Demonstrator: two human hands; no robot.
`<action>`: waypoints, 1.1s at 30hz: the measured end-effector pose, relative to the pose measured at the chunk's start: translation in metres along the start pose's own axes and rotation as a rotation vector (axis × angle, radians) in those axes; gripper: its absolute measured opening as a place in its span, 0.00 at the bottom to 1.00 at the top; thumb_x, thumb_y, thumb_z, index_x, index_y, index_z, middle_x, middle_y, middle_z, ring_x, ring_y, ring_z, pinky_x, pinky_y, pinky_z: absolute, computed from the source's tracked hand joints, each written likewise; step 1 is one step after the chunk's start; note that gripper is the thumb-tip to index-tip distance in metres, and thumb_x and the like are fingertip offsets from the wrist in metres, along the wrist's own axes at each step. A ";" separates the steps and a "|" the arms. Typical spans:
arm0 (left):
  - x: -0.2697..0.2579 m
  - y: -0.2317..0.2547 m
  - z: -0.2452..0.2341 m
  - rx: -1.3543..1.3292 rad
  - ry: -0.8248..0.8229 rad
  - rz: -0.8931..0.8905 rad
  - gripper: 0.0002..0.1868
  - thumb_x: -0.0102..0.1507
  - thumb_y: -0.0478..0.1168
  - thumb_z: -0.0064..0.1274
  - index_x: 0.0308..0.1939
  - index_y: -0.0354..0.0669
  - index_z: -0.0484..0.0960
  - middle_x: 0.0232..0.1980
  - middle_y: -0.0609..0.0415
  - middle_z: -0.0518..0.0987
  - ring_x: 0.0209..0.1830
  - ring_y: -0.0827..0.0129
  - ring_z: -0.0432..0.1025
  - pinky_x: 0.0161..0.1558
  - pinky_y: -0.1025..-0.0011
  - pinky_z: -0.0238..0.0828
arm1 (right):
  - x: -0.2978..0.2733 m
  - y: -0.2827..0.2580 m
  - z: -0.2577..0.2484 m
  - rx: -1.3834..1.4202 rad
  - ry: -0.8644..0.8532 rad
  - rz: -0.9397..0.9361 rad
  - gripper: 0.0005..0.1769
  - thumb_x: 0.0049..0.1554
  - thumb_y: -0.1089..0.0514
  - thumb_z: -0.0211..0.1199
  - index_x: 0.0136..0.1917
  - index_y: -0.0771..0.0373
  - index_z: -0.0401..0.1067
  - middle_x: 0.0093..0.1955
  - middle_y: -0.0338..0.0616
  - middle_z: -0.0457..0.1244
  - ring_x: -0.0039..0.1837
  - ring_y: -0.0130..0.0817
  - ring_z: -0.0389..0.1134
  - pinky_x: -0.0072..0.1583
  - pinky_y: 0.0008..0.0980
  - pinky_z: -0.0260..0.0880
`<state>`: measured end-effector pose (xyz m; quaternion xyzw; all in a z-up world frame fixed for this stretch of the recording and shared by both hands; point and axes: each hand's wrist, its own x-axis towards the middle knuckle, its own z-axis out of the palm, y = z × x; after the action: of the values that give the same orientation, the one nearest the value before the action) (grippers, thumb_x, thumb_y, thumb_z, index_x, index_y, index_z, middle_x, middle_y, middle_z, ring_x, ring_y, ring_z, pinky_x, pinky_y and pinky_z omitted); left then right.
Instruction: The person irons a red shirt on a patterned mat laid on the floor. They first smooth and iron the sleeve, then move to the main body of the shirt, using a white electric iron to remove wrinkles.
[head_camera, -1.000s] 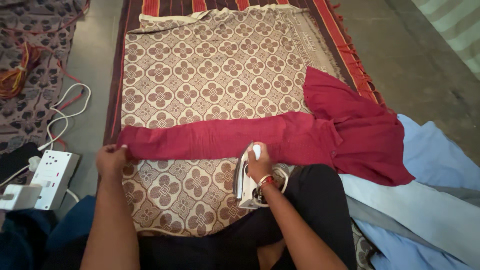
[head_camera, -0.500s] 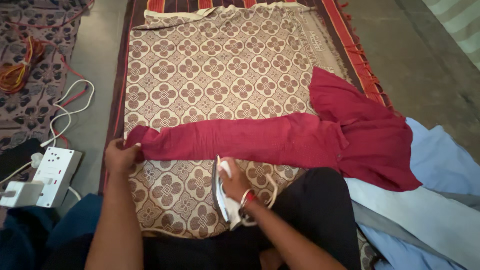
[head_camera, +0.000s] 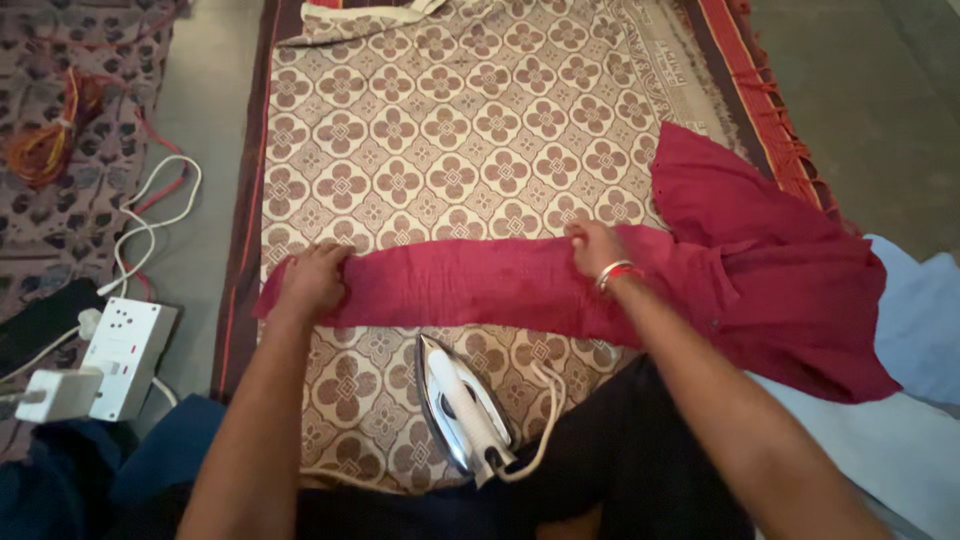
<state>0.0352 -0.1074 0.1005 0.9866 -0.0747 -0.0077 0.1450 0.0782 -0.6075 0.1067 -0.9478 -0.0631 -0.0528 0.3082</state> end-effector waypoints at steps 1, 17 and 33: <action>0.003 0.006 -0.002 0.018 -0.010 -0.023 0.29 0.57 0.35 0.51 0.62 0.61 0.78 0.65 0.54 0.76 0.67 0.56 0.67 0.65 0.46 0.59 | 0.005 0.021 -0.002 -0.086 -0.014 -0.040 0.16 0.54 0.65 0.60 0.57 0.61 0.76 0.53 0.54 0.71 0.56 0.52 0.73 0.58 0.45 0.72; 0.028 0.043 -0.034 0.022 -0.197 -0.310 0.27 0.60 0.45 0.53 0.65 0.54 0.75 0.54 0.40 0.83 0.54 0.45 0.77 0.55 0.49 0.73 | 0.015 0.028 -0.078 -0.407 -0.143 0.166 0.12 0.49 0.58 0.71 0.48 0.54 0.83 0.55 0.53 0.69 0.57 0.53 0.71 0.59 0.47 0.71; 0.043 0.045 -0.013 0.015 -0.229 -0.342 0.17 0.57 0.43 0.56 0.51 0.53 0.84 0.53 0.44 0.84 0.54 0.48 0.78 0.55 0.52 0.75 | 0.007 0.083 -0.063 0.196 -0.151 0.681 0.11 0.64 0.57 0.56 0.55 0.60 0.76 0.45 0.59 0.72 0.40 0.47 0.72 0.40 0.45 0.68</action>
<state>0.0716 -0.1530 0.1259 0.9786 0.0781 -0.1438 0.1250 0.0936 -0.7111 0.1101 -0.8818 0.2288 0.1291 0.3917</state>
